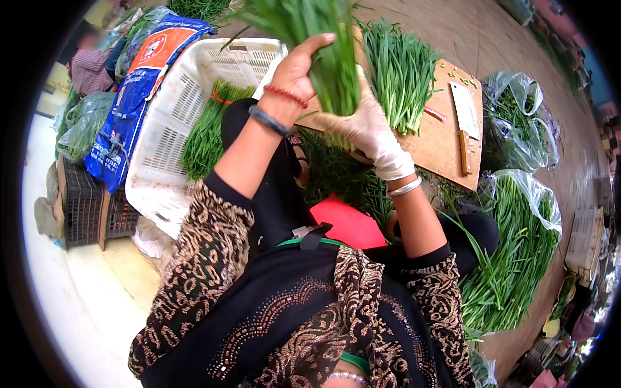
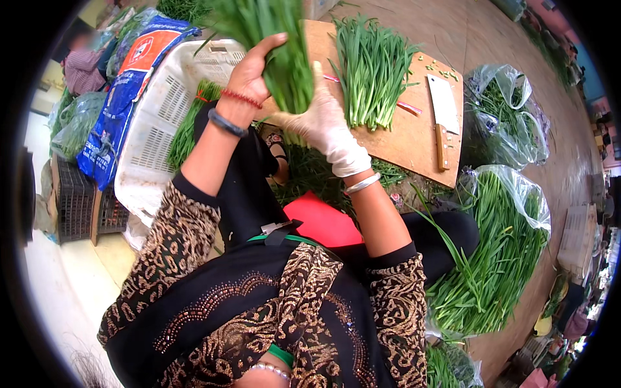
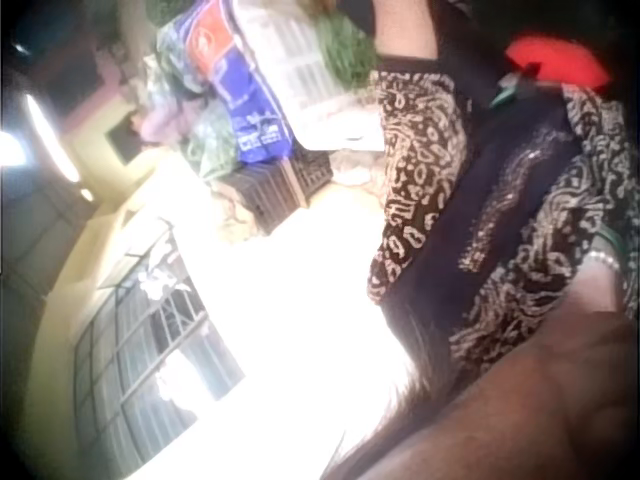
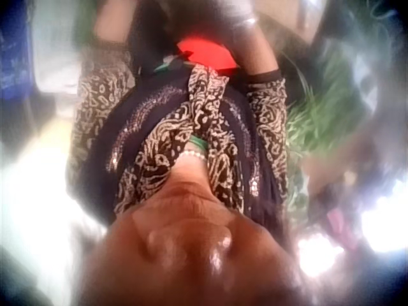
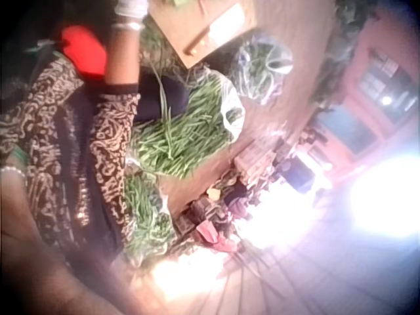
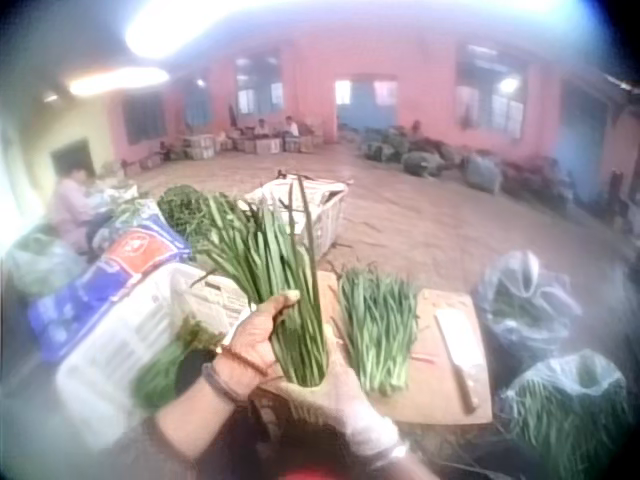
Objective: The person gathers green onions, trims the ends with a knife, aligns the stalks, and ties them into bundles using red rubber bands. Bundled onions are placed into a white basket.
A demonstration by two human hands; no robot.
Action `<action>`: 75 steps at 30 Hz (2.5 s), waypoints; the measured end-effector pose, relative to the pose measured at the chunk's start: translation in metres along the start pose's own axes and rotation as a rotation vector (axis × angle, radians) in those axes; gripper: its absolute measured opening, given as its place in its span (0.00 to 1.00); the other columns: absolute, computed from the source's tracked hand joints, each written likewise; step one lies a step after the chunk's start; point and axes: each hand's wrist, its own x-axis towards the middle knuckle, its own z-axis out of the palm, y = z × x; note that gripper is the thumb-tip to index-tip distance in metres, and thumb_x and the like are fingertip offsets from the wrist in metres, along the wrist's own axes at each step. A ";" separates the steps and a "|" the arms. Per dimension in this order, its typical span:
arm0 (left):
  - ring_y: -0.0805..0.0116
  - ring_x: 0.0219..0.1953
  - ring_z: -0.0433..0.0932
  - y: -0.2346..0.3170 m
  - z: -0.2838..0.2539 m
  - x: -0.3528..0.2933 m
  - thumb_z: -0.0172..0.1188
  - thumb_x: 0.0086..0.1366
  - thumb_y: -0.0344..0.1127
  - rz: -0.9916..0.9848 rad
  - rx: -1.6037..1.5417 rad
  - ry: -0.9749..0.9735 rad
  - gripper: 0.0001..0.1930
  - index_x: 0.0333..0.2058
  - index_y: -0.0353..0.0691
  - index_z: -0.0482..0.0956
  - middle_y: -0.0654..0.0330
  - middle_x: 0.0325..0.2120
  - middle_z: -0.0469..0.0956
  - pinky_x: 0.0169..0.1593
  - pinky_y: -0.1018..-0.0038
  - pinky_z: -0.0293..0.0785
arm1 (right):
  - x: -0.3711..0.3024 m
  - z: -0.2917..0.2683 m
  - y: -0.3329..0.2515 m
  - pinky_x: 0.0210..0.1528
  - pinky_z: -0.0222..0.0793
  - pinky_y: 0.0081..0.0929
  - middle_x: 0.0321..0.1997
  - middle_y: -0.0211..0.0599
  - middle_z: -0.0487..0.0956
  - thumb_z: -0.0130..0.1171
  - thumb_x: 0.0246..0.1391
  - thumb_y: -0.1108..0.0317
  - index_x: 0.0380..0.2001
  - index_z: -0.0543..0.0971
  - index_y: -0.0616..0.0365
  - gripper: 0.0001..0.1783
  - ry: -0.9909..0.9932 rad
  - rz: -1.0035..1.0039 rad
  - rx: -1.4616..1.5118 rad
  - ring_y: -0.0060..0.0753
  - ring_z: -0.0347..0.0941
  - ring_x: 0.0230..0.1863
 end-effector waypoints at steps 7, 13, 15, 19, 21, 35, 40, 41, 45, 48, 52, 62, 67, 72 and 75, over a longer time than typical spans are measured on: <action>0.64 0.44 0.81 -0.026 0.072 0.026 0.68 0.60 0.37 -0.091 0.260 -0.023 0.18 0.47 0.37 0.77 0.57 0.42 0.81 0.50 0.62 0.79 | -0.011 -0.052 0.002 0.31 0.72 0.20 0.35 0.28 0.80 0.68 0.50 0.65 0.45 0.78 0.59 0.19 0.086 0.242 0.480 0.20 0.74 0.29; 0.64 0.44 0.76 -0.036 0.061 0.031 0.69 0.59 0.46 -0.244 0.219 -0.073 0.27 0.51 0.37 0.73 0.58 0.42 0.77 0.51 0.63 0.74 | -0.017 -0.075 0.030 0.39 0.81 0.30 0.48 0.40 0.81 0.61 0.57 0.67 0.52 0.75 0.62 0.20 0.108 0.268 0.907 0.29 0.81 0.41; 0.62 0.44 0.77 -0.040 0.050 0.035 0.67 0.61 0.46 -0.225 0.238 -0.098 0.26 0.53 0.39 0.71 0.56 0.44 0.77 0.52 0.62 0.73 | -0.021 -0.081 0.032 0.41 0.82 0.32 0.51 0.43 0.80 0.60 0.57 0.68 0.53 0.75 0.63 0.21 0.112 0.282 1.005 0.32 0.81 0.44; 0.63 0.45 0.74 -0.051 0.037 0.032 0.68 0.59 0.54 -0.132 0.339 -0.098 0.29 0.51 0.41 0.73 0.54 0.45 0.76 0.49 0.68 0.71 | -0.022 -0.083 0.020 0.35 0.81 0.28 0.44 0.40 0.81 0.62 0.55 0.70 0.52 0.75 0.64 0.21 0.134 0.278 0.959 0.32 0.80 0.41; 0.65 0.44 0.75 -0.056 0.033 0.031 0.68 0.59 0.55 -0.188 0.315 -0.154 0.29 0.51 0.42 0.75 0.58 0.44 0.77 0.49 0.69 0.71 | -0.023 -0.084 0.010 0.38 0.79 0.26 0.44 0.41 0.82 0.62 0.55 0.69 0.53 0.75 0.64 0.22 0.107 0.288 0.862 0.30 0.80 0.39; 0.50 0.57 0.72 -0.104 -0.010 0.026 0.60 0.64 0.54 -0.086 -0.154 -0.408 0.35 0.62 0.38 0.63 0.53 0.50 0.75 0.64 0.50 0.65 | -0.049 -0.071 0.007 0.39 0.79 0.28 0.41 0.36 0.82 0.65 0.54 0.59 0.54 0.73 0.62 0.27 -0.232 0.497 0.774 0.29 0.80 0.37; 0.61 0.46 0.78 -0.089 -0.003 0.037 0.58 0.67 0.45 -0.073 -0.072 -0.400 0.25 0.57 0.37 0.67 0.59 0.40 0.78 0.59 0.55 0.70 | -0.044 -0.103 0.026 0.48 0.74 0.25 0.50 0.41 0.79 0.67 0.55 0.52 0.59 0.67 0.70 0.39 -0.105 0.524 0.519 0.29 0.77 0.45; 0.59 0.46 0.78 -0.083 0.001 0.040 0.58 0.67 0.44 -0.080 0.035 -0.349 0.25 0.57 0.37 0.67 0.57 0.40 0.78 0.58 0.56 0.73 | -0.042 -0.111 0.026 0.52 0.72 0.26 0.53 0.44 0.77 0.66 0.56 0.50 0.61 0.64 0.73 0.43 -0.063 0.459 0.510 0.31 0.76 0.49; 0.54 0.44 0.82 -0.075 0.024 0.060 0.60 0.66 0.41 -0.151 0.085 -0.317 0.20 0.51 0.33 0.73 0.48 0.42 0.81 0.49 0.59 0.81 | -0.030 -0.137 -0.024 0.63 0.63 0.35 0.64 0.63 0.67 0.67 0.44 0.32 0.67 0.50 0.78 0.67 0.030 0.289 -0.064 0.49 0.67 0.64; 0.57 0.41 0.83 -0.086 0.055 0.086 0.61 0.65 0.37 -0.172 0.177 -0.278 0.17 0.48 0.33 0.75 0.49 0.40 0.82 0.48 0.61 0.83 | -0.012 -0.137 -0.017 0.62 0.65 0.34 0.60 0.58 0.72 0.73 0.42 0.41 0.67 0.52 0.76 0.64 0.068 0.205 -0.202 0.45 0.70 0.62; 0.65 0.32 0.84 -0.093 0.085 0.123 0.68 0.60 0.37 -0.252 0.268 -0.297 0.16 0.44 0.38 0.80 0.56 0.34 0.84 0.40 0.66 0.85 | 0.001 -0.134 -0.031 0.46 0.74 0.28 0.45 0.42 0.81 0.75 0.42 0.53 0.56 0.69 0.66 0.43 0.213 0.154 -0.192 0.32 0.78 0.43; 0.63 0.39 0.82 -0.129 0.018 0.169 0.64 0.62 0.36 0.001 0.867 0.235 0.20 0.44 0.21 0.76 0.51 0.38 0.82 0.47 0.70 0.78 | 0.034 -0.129 0.051 0.51 0.75 0.36 0.51 0.52 0.79 0.71 0.43 0.55 0.62 0.60 0.72 0.49 0.259 0.539 -0.549 0.44 0.79 0.49; 0.65 0.33 0.80 -0.129 -0.014 0.173 0.58 0.63 0.28 0.034 0.904 0.205 0.10 0.39 0.25 0.75 0.53 0.33 0.79 0.38 0.70 0.79 | 0.040 -0.120 0.063 0.56 0.72 0.41 0.56 0.59 0.75 0.70 0.40 0.43 0.61 0.60 0.71 0.55 0.253 0.609 -0.862 0.53 0.75 0.56; 0.68 0.33 0.77 -0.114 -0.019 0.172 0.56 0.64 0.27 0.029 0.848 0.142 0.07 0.37 0.28 0.76 0.57 0.31 0.78 0.41 0.70 0.76 | 0.043 -0.124 0.019 0.53 0.74 0.41 0.47 0.58 0.80 0.67 0.37 0.28 0.58 0.63 0.74 0.61 0.004 0.666 -1.056 0.54 0.78 0.50; 0.68 0.34 0.77 -0.107 0.003 0.153 0.57 0.64 0.28 -0.026 0.906 0.146 0.07 0.38 0.28 0.77 0.57 0.34 0.79 0.42 0.71 0.76 | 0.045 -0.124 0.036 0.52 0.74 0.41 0.44 0.58 0.82 0.66 0.33 0.23 0.57 0.63 0.79 0.68 0.108 0.675 -1.015 0.55 0.79 0.48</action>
